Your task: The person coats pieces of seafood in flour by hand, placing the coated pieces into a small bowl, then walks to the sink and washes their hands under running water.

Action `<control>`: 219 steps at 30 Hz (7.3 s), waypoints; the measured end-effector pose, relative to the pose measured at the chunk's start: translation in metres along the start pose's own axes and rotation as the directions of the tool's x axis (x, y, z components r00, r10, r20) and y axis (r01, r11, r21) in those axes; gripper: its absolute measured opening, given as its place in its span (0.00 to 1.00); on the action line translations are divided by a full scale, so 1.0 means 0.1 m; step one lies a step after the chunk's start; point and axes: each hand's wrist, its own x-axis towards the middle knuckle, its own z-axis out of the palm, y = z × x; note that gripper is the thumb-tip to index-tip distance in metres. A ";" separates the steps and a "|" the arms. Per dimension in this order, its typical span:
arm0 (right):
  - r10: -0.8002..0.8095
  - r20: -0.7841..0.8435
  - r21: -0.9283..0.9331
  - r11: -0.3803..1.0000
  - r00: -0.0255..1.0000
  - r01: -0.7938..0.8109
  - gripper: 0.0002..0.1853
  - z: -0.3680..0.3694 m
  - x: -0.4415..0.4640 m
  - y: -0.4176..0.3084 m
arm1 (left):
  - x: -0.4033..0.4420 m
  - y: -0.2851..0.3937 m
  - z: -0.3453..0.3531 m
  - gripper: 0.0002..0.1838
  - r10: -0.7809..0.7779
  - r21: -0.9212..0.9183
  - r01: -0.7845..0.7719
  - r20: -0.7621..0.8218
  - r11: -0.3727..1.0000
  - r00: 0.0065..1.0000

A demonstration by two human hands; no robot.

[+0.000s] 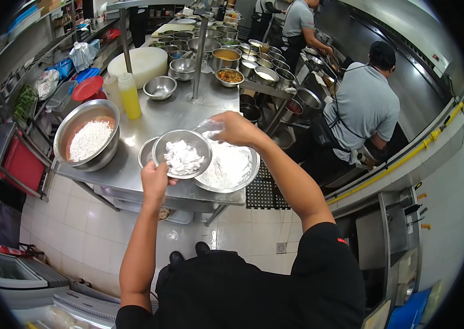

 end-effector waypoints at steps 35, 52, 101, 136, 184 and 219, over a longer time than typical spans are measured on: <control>0.028 0.024 -0.012 1.000 0.999 -0.027 0.18 -0.09 0.10 -0.14 | 0.05 -0.10 0.06 0.05 -0.002 -0.029 0.003 0.060 1.000 0.998; 0.137 0.270 -0.556 0.830 0.953 0.038 0.54 1.08 0.25 0.96 | -0.21 0.06 -0.61 0.07 0.067 -0.080 -0.075 -0.097 0.994 0.993; -0.339 0.519 -0.407 0.710 0.785 0.575 0.23 1.55 1.49 0.00 | -1.46 -0.54 -2.14 0.07 -0.019 -0.103 -0.025 -0.404 0.994 0.915; -0.261 0.243 -0.292 0.899 0.934 0.327 0.17 1.33 1.58 -0.29 | -1.68 -0.56 -2.22 0.08 -0.001 -0.078 -0.042 -0.481 0.996 0.877; 0.120 0.284 -0.212 0.975 0.951 -0.059 0.30 0.68 0.27 0.86 | -1.41 -0.64 -2.08 0.08 -0.046 -0.070 0.025 -0.315 0.997 0.948; 0.333 0.154 -0.029 0.943 0.930 -0.332 0.31 0.63 0.46 0.93 | -1.48 -0.76 -2.02 0.08 -0.065 -0.096 0.033 -0.350 0.995 0.934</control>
